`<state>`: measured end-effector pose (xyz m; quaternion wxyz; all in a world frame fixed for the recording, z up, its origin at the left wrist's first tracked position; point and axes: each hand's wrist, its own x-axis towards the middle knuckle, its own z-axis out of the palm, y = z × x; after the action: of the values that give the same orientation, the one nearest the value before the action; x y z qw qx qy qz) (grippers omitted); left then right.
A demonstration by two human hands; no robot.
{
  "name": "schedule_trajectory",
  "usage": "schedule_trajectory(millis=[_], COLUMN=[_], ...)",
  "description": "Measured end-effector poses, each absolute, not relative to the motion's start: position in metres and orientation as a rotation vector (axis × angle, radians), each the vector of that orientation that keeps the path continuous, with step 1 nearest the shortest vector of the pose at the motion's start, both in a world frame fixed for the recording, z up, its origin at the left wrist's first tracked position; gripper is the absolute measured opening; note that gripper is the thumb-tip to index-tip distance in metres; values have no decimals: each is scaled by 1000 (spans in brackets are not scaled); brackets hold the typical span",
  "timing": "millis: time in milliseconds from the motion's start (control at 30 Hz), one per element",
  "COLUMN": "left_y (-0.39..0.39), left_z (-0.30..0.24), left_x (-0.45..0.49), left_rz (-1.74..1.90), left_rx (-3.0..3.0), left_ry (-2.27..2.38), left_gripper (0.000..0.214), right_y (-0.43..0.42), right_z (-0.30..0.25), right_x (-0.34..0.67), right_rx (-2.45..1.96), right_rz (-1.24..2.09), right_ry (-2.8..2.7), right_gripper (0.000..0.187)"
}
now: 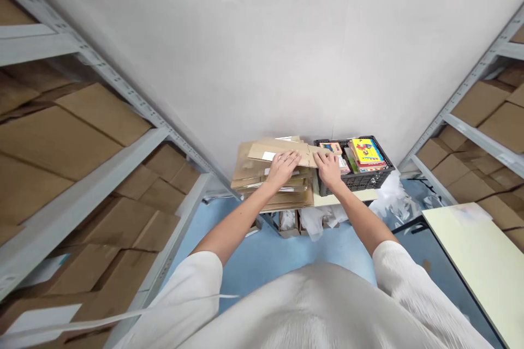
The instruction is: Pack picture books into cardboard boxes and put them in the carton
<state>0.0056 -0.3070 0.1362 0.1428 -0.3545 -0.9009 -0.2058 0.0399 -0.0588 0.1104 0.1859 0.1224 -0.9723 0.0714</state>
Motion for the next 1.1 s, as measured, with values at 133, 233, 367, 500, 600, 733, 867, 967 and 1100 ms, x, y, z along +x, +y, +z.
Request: schedule_trajectory(millis=[133,233,367,500,600,733,867,967,1100], left_y=[-237,-171,-69,39,116,206,282,331,385], left_z=[144,151,157,151,140,118,92,73,52], left_x=[6,10,30,68,106,156,194,214,231], left_rz=[-625,-658,-713,-696,-658,-543,-486,-514,-570], left_rx=[-1196,-1336,-1535,-1754,-1956,-2197,-2345,-2455,-2597], left_ry=[-2522,-2447,-2346,-2259,-2153,-1987,-1791,-1697,-1599], left_gripper=[55,55,56,60,58,58,57,56,53], right_y=[6,65,149,236,297,358,396,416,437], right_z=[112,115,117,111,100,80,56,40,26], right_x=[68,98,150,221,284,369,437,474,502], right_rx=[147,3,-200,-414,-569,-793,-988,-1126,-1312], right_rz=[179,149,116,51,-21,-143,-223,-237,-240], right_ry=[-2694,-2653,-2620,-2616,-2620,-2608,-2551,-2513,-2492], right_gripper=[74,74,74,71,71,70,69,70,72])
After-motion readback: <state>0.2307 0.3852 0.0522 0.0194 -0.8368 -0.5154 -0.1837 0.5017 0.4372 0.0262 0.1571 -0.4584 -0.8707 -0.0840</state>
